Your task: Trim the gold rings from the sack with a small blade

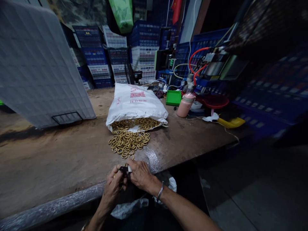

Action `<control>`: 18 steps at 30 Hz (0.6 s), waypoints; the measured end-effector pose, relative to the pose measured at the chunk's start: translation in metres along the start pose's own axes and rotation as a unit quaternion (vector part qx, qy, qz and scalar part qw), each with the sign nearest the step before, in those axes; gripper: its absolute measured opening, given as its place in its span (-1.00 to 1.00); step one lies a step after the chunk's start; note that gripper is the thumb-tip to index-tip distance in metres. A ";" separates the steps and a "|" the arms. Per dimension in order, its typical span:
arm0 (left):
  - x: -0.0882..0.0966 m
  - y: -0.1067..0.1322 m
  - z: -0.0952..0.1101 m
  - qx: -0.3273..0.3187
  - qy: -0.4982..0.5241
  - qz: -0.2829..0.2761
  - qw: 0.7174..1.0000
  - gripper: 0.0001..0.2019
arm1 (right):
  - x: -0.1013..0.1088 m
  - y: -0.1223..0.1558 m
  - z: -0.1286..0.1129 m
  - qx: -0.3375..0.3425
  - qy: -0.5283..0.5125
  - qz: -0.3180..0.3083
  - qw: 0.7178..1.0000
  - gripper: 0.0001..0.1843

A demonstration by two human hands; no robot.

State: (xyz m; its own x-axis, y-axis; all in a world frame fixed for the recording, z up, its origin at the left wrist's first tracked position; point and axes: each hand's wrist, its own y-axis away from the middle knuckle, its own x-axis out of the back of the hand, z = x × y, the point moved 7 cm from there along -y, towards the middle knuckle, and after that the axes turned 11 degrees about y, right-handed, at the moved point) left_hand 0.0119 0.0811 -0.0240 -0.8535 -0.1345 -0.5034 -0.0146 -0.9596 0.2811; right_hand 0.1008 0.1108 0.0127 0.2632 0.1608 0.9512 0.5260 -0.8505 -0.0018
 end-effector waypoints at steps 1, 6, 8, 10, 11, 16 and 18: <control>0.001 0.000 0.000 0.002 -0.005 0.004 1.000 -0.69 | 0.001 0.000 -0.001 -0.002 0.002 -0.001 1.000 -0.68; 0.000 0.001 0.001 0.006 -0.008 -0.006 1.000 -0.72 | 0.003 0.001 -0.005 -0.013 0.015 -0.004 1.000 -0.73; 0.001 0.001 0.001 0.004 -0.006 -0.010 1.000 -0.73 | 0.003 0.001 -0.005 -0.017 0.022 -0.003 1.000 -0.74; 0.002 0.001 0.001 0.004 -0.010 -0.007 1.000 -0.74 | 0.005 0.001 -0.006 -0.015 0.027 0.003 1.000 -0.74; 0.002 0.001 0.001 0.005 -0.014 -0.005 1.000 -0.74 | 0.005 0.001 -0.007 -0.014 0.027 0.007 0.999 -0.74; 0.002 0.001 0.004 -0.007 -0.028 0.009 1.000 -0.73 | 0.007 0.002 -0.005 -0.027 0.032 0.023 0.999 -0.76; 0.003 0.001 0.003 0.002 -0.014 0.021 1.000 -0.71 | 0.005 0.002 -0.004 -0.033 0.038 0.025 0.998 -0.77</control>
State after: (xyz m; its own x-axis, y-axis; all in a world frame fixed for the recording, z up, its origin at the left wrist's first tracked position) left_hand 0.0072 0.0804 -0.0225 -0.8673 -0.1676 -0.4687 0.0188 -0.9520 0.3055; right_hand 0.1002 0.1082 0.0191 0.2242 0.0820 0.9711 0.4588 -0.8880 -0.0309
